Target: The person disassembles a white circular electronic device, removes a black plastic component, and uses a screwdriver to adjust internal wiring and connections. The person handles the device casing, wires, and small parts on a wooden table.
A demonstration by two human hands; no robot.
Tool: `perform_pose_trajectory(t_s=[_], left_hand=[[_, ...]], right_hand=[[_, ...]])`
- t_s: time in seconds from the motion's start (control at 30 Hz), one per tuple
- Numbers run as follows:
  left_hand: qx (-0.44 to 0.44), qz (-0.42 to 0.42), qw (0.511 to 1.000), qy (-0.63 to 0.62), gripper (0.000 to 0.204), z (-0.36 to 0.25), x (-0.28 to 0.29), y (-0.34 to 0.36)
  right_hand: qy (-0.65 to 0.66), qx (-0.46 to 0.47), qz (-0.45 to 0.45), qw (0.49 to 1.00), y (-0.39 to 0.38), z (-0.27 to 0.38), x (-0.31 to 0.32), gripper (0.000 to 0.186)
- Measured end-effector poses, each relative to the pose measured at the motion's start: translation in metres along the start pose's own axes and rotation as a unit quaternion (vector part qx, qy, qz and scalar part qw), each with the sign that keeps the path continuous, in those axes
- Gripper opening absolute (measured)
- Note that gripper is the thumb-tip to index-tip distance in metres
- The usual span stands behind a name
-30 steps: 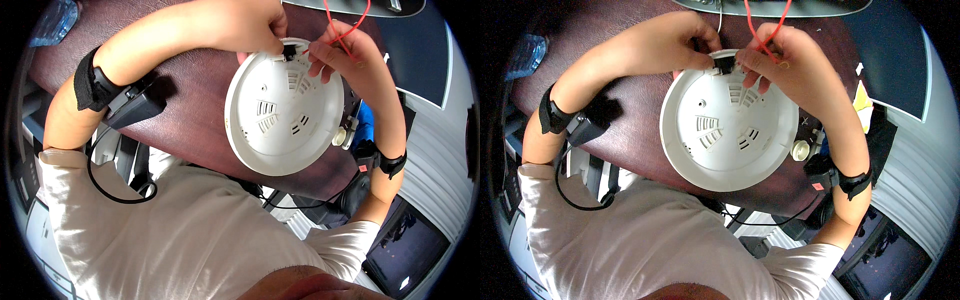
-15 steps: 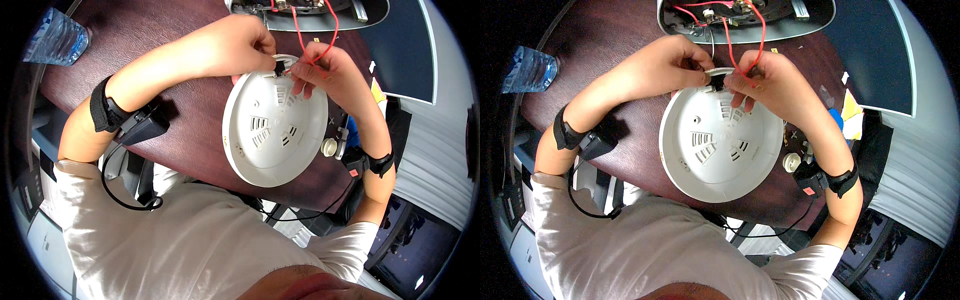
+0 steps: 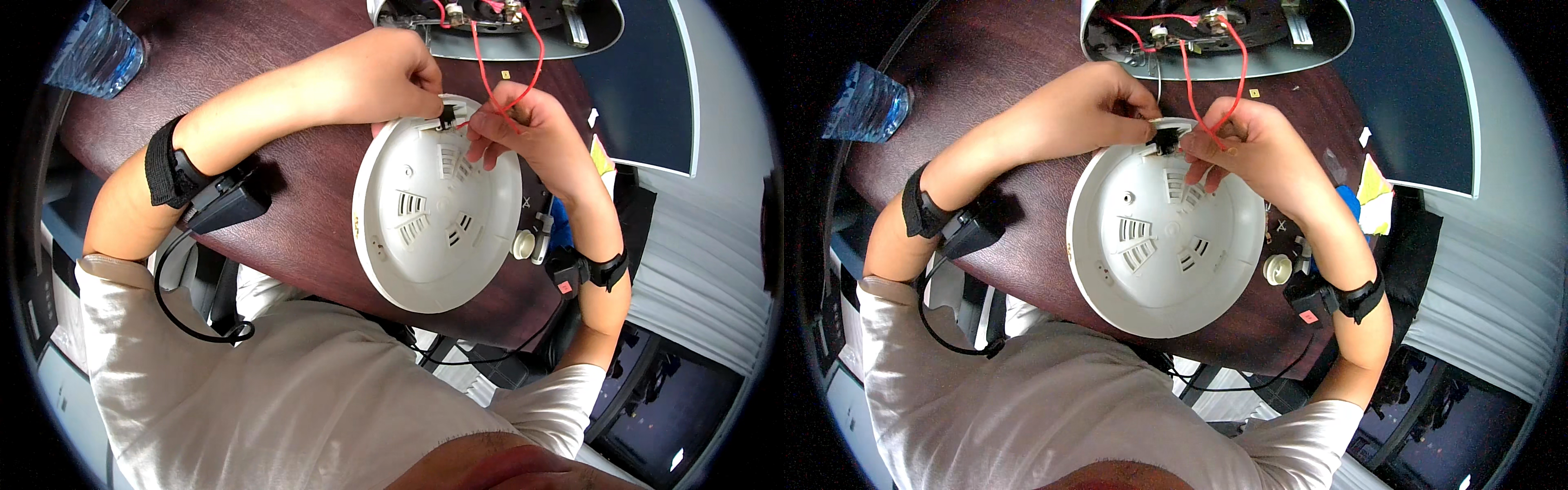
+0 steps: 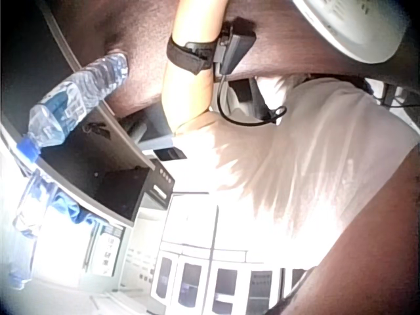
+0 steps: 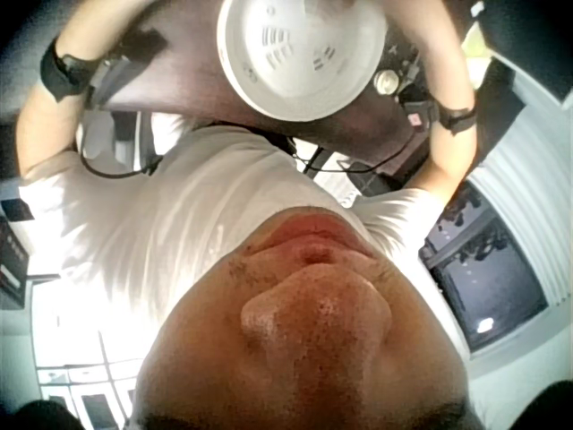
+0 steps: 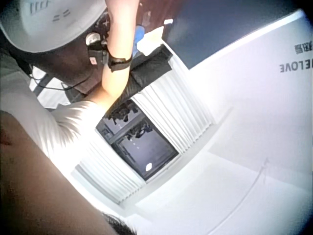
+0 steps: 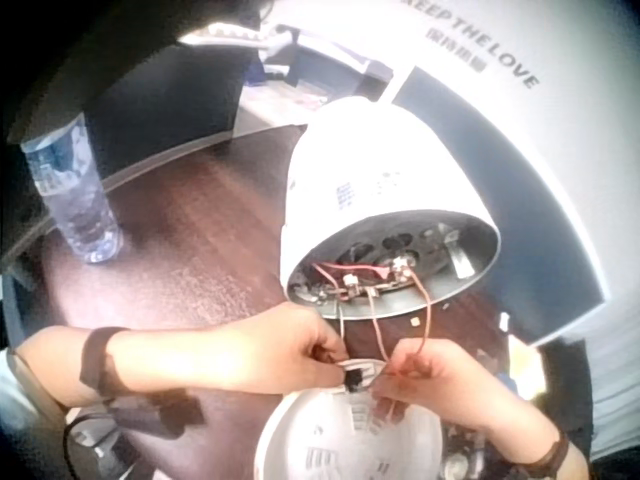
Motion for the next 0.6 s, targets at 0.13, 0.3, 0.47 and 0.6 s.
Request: perform_pose_trajectory(t_s=[0.13, 0.3, 0.47, 0.6], left_hand=[[-0.006, 0.001, 1.0, -0.007, 0.017, 0.001, 0.001, -0.001], [-0.009, 0.008, 1.0, -0.02, 0.017, 0.003, 0.001, 0.001], [0.015, 0.019, 0.999, -0.046, 0.016, 0.009, -0.003, 0.001], [0.027, 0.038, 0.995, -0.083, 0.018, 0.012, -0.007, -0.001]], right_hand=[[0.006, 0.002, 0.002, 1.0, 0.003, -0.001, -0.001, 0.012], [0.009, -0.009, -0.002, 1.0, 0.001, -0.002, -0.001, 0.009], [0.011, 0.003, 0.005, 1.0, 0.0, -0.004, -0.001, 0.007], [-0.024, 0.012, -0.011, 1.0, 0.004, -0.008, 0.0, 0.013]])
Point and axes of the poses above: each hand's wrist, its own y-axis towards the middle knuckle, its own x-axis out of the back of the hand, z = x × y, the point moved 4 cm from there along y, towards the middle knuckle, and after that the axes turned 13 degrees about y, right-handed, at the moved point
